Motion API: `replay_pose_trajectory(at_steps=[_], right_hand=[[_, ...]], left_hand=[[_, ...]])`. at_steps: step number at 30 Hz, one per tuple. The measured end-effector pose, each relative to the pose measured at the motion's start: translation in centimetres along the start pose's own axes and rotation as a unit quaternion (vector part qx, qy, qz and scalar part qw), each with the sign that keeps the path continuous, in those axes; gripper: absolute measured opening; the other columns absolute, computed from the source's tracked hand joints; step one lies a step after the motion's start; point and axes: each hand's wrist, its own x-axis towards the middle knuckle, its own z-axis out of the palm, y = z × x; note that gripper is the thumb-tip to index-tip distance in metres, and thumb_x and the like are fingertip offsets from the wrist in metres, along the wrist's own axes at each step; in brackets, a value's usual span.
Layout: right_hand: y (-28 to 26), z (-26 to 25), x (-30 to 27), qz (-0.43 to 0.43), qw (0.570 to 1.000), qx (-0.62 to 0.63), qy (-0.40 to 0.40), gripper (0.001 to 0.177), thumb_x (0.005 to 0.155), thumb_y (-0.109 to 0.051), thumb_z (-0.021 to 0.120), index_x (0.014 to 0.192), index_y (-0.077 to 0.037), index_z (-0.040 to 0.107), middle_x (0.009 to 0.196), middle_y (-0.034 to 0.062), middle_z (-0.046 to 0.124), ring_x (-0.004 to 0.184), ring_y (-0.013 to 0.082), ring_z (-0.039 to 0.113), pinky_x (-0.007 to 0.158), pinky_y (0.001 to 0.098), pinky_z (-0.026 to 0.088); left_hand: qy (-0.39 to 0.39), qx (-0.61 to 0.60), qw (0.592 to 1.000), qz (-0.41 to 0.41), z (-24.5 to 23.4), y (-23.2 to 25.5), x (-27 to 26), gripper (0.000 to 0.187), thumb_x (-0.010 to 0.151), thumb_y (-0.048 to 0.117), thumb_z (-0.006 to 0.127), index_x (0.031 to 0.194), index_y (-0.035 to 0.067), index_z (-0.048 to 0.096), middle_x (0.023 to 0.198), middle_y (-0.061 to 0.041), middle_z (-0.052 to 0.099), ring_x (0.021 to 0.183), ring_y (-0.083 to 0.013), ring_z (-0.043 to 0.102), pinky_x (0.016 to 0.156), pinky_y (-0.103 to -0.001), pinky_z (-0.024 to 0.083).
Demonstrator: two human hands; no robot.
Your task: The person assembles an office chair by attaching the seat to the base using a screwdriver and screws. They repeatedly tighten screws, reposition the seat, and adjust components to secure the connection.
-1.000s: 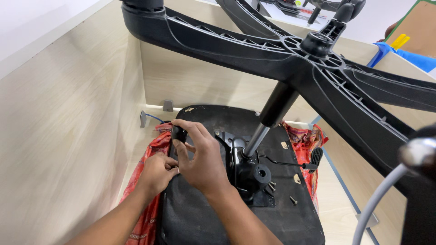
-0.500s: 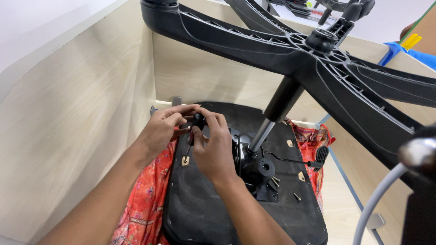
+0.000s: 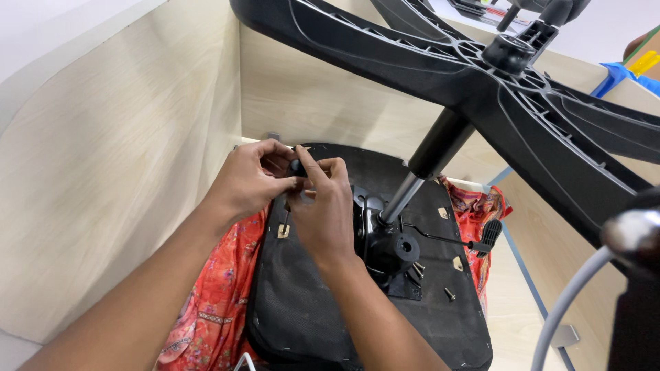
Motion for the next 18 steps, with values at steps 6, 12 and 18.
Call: replay_pose_trajectory(at_steps=[6,12,18], right_hand=[[0.2,0.0,-0.2,0.008,0.999,-0.033,-0.021,0.067,0.085,0.003,0.071,0.147,-0.015,0.053,0.105,0.0132,0.063,0.090,0.0247,0.071,0.077,0.0354,0.062],[0.8,-0.5,-0.6,-0.020,0.999,0.028,-0.002,0.057,0.092,0.003,0.068,0.145,-0.014,0.055,0.115,0.0125,0.065,0.103,0.0239,0.074,0.083,0.0335,0.060],[0.8,-0.8,0.4,-0.048,0.996,0.030,0.063,0.045,0.080,0.001,0.080,0.122,-0.009,0.069,0.112,0.0115,0.064,0.097,0.0234,0.074,0.080,0.0324,0.062]], left_hand=[[-0.049,-0.133,0.986,0.094,0.6,-1.5,0.4,0.049,0.084,0.009,0.071,0.132,0.002,0.061,0.113,-0.005,0.072,0.103,-0.0118,0.070,0.089,-0.026,0.058],[-0.054,-0.140,0.984,0.092,1.0,-1.1,0.5,0.038,0.094,0.013,0.065,0.130,-0.001,0.068,0.110,-0.007,0.077,0.097,-0.0129,0.072,0.085,-0.027,0.060],[-0.002,-0.034,0.998,0.043,1.0,0.5,-0.4,0.030,0.086,0.012,0.074,0.113,-0.002,0.071,0.103,-0.010,0.078,0.094,-0.0151,0.077,0.084,-0.028,0.062]])
